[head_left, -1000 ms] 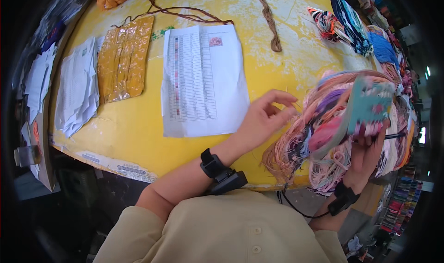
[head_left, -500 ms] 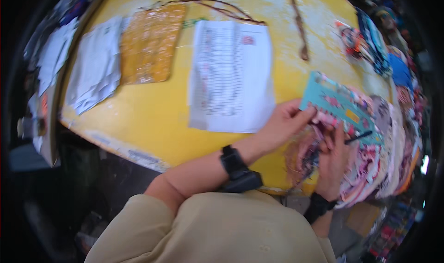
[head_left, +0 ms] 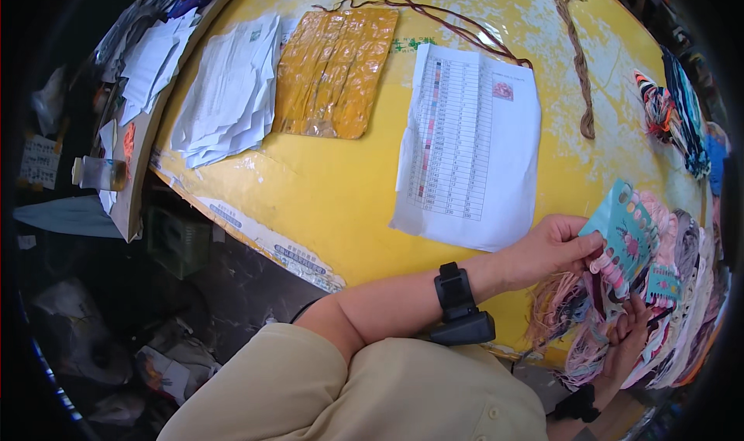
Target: Sort and organize colored embroidery threads by matching them to a color chart/legend.
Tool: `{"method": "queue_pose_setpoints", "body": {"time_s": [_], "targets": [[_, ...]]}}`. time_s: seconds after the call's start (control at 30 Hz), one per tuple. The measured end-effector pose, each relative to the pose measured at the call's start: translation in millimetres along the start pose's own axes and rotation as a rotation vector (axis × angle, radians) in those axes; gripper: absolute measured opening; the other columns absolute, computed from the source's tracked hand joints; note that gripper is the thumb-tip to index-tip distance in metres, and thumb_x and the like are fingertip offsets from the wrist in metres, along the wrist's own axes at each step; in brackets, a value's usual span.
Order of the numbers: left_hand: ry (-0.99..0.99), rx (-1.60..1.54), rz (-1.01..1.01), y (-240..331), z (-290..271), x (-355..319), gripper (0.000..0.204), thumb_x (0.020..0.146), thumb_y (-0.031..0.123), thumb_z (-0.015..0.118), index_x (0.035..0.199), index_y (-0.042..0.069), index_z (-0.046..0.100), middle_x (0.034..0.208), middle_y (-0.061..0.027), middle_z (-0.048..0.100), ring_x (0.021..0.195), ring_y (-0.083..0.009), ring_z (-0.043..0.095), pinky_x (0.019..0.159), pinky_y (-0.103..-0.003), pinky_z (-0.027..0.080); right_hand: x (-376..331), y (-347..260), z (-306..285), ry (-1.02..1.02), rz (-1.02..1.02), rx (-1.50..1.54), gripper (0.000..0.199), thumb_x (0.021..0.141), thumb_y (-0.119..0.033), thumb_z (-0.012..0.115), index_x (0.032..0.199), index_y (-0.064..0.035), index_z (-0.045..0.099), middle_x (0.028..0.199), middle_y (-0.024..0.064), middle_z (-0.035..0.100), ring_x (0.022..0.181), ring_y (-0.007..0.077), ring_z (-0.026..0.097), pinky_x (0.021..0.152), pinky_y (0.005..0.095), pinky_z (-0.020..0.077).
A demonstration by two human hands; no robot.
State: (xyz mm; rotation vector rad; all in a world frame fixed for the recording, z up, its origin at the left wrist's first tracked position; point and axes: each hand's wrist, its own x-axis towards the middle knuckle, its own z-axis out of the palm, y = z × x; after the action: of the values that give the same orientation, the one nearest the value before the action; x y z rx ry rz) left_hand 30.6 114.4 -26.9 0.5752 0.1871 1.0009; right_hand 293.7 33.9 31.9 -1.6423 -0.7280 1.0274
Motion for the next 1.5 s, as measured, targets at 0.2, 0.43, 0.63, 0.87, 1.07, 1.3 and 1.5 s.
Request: {"method": "queue_pose_setpoints", "body": {"time_s": [0.2,0.43,0.63,0.87,1.07,1.3,1.5], "targets": [[-0.06,-0.078,-0.083,5.5,1.6,0.3,0.027,0.096,0.026,0.054,0.106,0.002,0.061,0.096,0.0,0.062,0.084,-0.0046,0.057,0.071,-0.021,0.049,2.1,-6.6,8.7,-0.007,-0.077,0.221,0.024,0.095,-0.027,0.054,0.105,-0.0054,0.054,0.083,-0.0015,0.048,0.056,0.0006,0.027,0.046,0.0177,0.0195],[-0.19,-0.347,-0.079,15.7,10.3,-4.2,0.025,0.095,0.025,0.054,0.104,0.003,0.061,0.094,-0.0002,0.062,0.08,-0.0046,0.055,0.066,-0.019,0.045,16.5,9.9,-11.5,-0.15,-0.043,-0.075,0.05,0.096,-0.035,0.049,0.131,-0.0008,0.044,0.124,0.0078,0.055,0.11,0.0202,0.054,0.094,0.0322,0.0415],[0.068,0.145,0.043,16.9,-5.4,1.2,0.022,0.095,0.024,0.055,0.1,0.004,0.063,0.089,0.002,0.058,0.074,-0.0037,0.05,0.062,-0.019,0.041,9.7,-15.8,-17.9,0.161,-0.124,-0.013,0.049,0.093,-0.029,0.056,0.131,-0.0031,0.042,0.125,0.011,0.053,0.112,0.0214,0.054,0.093,0.0379,0.0452],[0.263,0.472,0.349,16.5,-0.1,4.0,0.014,0.093,0.017,0.057,0.099,0.006,0.064,0.079,0.0041,0.058,0.069,-0.0033,0.049,0.062,-0.02,0.041,-15.9,-23.6,-22.2,0.225,-0.07,0.115,0.05,0.092,-0.025,0.058,0.133,-0.0031,0.04,0.131,0.0122,0.048,0.118,0.0232,0.05,0.098,0.039,0.0428],[0.1,0.264,0.259,52.8,31.1,-6.8,0.014,0.093,0.015,0.058,0.097,0.003,0.063,0.078,0.0026,0.059,0.067,-0.0034,0.05,0.058,-0.02,0.041,-47.5,-66.0,3.1,0.316,-0.13,-0.275,0.052,0.096,-0.03,0.05,0.136,0.0003,0.035,0.137,0.0133,0.043,0.123,0.025,0.046,0.103,0.041,0.0376],[0.306,0.292,0.034,60.2,-0.4,-5.4,0.023,0.094,0.027,0.057,0.085,0.006,0.061,0.068,0.0011,0.058,0.053,-0.0018,0.043,0.047,-0.018,0.032,-16.8,-58.5,38.7,0.351,-0.284,-0.137,0.048,0.094,-0.031,0.054,0.129,0.0024,0.048,0.125,0.0144,0.053,0.111,0.0207,0.054,0.095,0.0326,0.043],[0.367,0.19,-0.047,48.3,-18.6,-3.0,0.02,0.094,0.025,0.056,0.083,0.008,0.058,0.067,0.0024,0.056,0.054,-0.0025,0.044,0.048,-0.018,0.032,3.8,-29.5,29.6,0.284,-0.26,-0.382,0.051,0.093,-0.034,0.055,0.123,0.0068,0.05,0.121,0.0132,0.055,0.106,0.0184,0.054,0.091,0.0293,0.0401]]}}
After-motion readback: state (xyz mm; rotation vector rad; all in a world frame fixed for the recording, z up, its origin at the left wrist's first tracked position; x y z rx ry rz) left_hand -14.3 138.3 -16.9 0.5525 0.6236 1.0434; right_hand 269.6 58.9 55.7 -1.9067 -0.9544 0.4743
